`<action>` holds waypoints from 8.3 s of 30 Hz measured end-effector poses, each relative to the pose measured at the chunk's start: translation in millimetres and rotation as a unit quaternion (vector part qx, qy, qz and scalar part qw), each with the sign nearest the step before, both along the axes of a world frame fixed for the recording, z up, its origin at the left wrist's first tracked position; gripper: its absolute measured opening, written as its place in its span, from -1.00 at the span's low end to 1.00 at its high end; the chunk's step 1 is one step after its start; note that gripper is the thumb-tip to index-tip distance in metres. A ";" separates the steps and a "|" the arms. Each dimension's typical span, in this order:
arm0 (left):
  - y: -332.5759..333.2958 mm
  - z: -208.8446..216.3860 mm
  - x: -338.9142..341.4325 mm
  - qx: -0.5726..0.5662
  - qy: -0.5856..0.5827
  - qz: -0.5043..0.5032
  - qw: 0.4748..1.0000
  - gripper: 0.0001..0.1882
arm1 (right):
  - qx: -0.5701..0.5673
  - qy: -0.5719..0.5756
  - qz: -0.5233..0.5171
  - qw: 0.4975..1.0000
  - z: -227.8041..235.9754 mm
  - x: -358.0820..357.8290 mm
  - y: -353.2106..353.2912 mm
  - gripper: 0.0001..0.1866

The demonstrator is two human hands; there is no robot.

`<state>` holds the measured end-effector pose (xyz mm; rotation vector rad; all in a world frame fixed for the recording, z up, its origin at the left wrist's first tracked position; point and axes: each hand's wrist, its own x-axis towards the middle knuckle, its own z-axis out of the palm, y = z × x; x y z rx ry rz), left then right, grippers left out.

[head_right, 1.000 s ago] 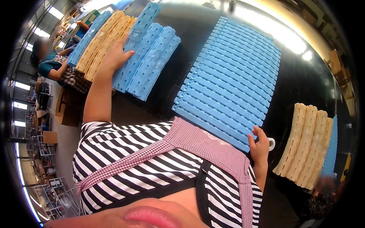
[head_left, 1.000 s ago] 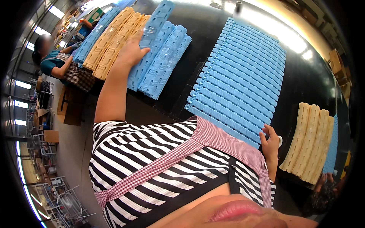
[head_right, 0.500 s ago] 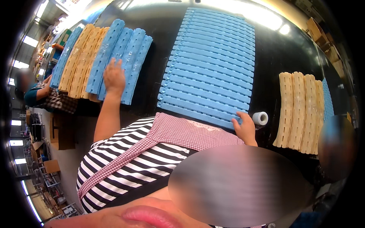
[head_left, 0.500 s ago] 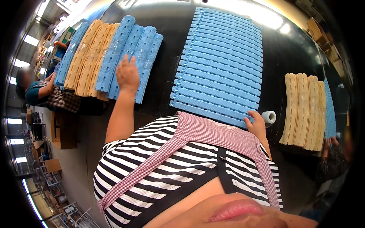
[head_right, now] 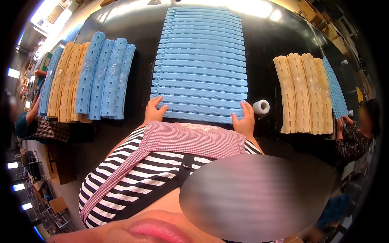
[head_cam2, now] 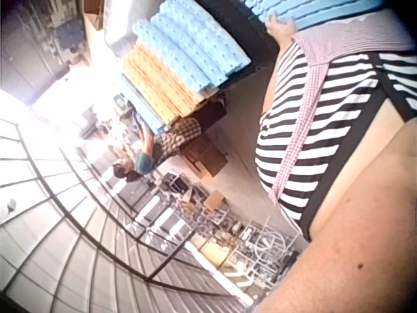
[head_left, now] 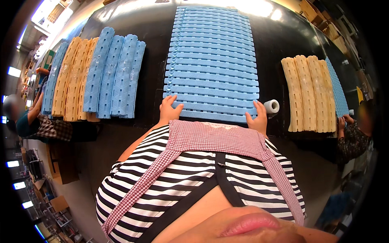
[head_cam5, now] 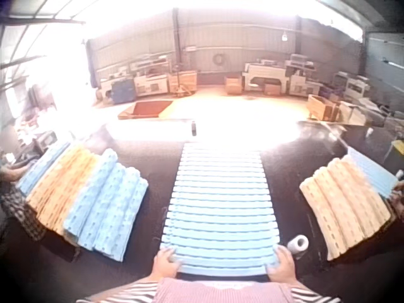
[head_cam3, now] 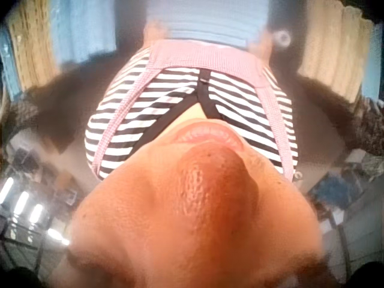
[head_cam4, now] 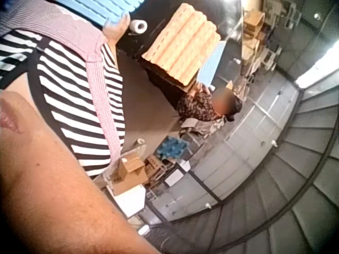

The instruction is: The person rolls foam mat strips and applies tape to secure them, handling multiple blue and beige pieces on a large work surface.

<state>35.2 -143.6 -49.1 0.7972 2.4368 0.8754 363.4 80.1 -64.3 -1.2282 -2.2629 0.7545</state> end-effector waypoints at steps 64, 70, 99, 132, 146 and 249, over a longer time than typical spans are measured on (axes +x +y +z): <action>41.1 12.3 -16.6 0.051 0.149 -0.465 0.871 -0.43 | 0.073 -0.035 0.346 0.935 16.5 -43.6 24.2 -0.47; 56.1 29.0 -20.4 -0.021 0.120 -0.487 0.865 -0.53 | 0.029 -0.071 0.352 0.933 31.6 -57.9 33.8 -0.57; 51.8 -17.7 -27.1 0.194 0.356 -0.404 0.820 -0.65 | 0.249 0.049 0.282 0.925 0.3 -37.3 35.7 -0.75; 57.2 -24.3 -37.1 0.178 0.392 -0.280 0.858 -0.76 | 0.237 -0.115 0.277 0.924 32.6 -78.6 50.4 -0.69; 104.8 -6.3 -66.5 0.118 0.253 -0.289 0.915 -0.89 | 0.257 -0.077 0.222 0.937 1.5 -100.5 104.6 -0.80; 164.4 -3.3 -49.9 -0.161 0.287 -0.225 0.917 -0.10 | 0.024 0.171 -0.010 0.985 176.2 -50.2 205.9 -0.29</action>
